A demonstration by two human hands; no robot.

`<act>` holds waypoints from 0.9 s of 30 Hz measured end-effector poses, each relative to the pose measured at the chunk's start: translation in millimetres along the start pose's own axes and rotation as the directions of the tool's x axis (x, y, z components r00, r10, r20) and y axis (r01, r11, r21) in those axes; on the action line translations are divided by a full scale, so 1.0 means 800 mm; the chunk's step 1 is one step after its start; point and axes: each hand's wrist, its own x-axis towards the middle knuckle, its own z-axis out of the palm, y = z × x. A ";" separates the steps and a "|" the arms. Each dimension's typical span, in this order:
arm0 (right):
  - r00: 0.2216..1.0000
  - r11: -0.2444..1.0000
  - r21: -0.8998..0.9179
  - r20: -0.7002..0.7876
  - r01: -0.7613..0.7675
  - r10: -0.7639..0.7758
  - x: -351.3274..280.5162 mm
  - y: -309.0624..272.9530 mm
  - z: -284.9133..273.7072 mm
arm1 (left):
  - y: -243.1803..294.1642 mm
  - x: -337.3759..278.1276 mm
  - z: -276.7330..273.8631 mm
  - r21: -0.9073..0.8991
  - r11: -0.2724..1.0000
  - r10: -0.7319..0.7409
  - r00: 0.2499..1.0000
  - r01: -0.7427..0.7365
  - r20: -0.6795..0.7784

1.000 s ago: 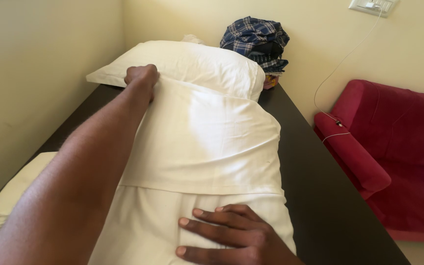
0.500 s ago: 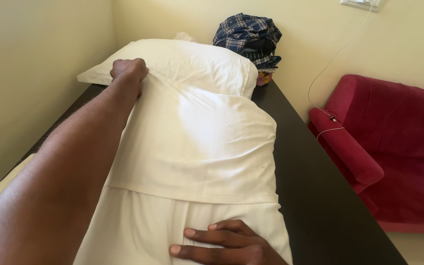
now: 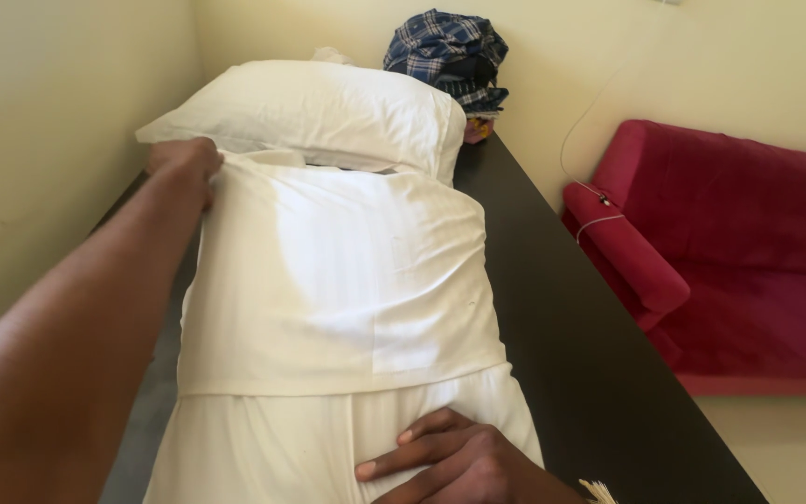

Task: The person inserts a pillow into a white pillowcase on a dark table. They align the corners, pull the case over the pillow, and smooth the fabric to fit it properly.

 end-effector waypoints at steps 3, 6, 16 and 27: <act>1.000 1.000 0.009 0.014 0.009 -0.009 -0.006 -0.017 0.004 | -0.002 -0.006 0.006 -0.023 1.000 -0.015 1.000 0.014 -0.004; 1.000 1.000 -0.003 0.027 0.010 -0.010 -0.013 -0.026 0.010 | 0.013 -0.009 0.011 -0.096 0.995 0.005 0.999 -0.009 -0.040; 0.994 0.987 0.116 0.031 -0.108 0.105 -0.028 -0.047 0.028 | 0.027 -0.078 -0.025 -0.107 0.971 0.190 0.963 -0.213 -0.193; 0.972 0.982 0.002 -0.144 -0.187 0.185 -0.055 -0.086 0.070 | -0.010 -0.202 -0.058 0.105 0.911 0.391 0.917 -0.398 0.077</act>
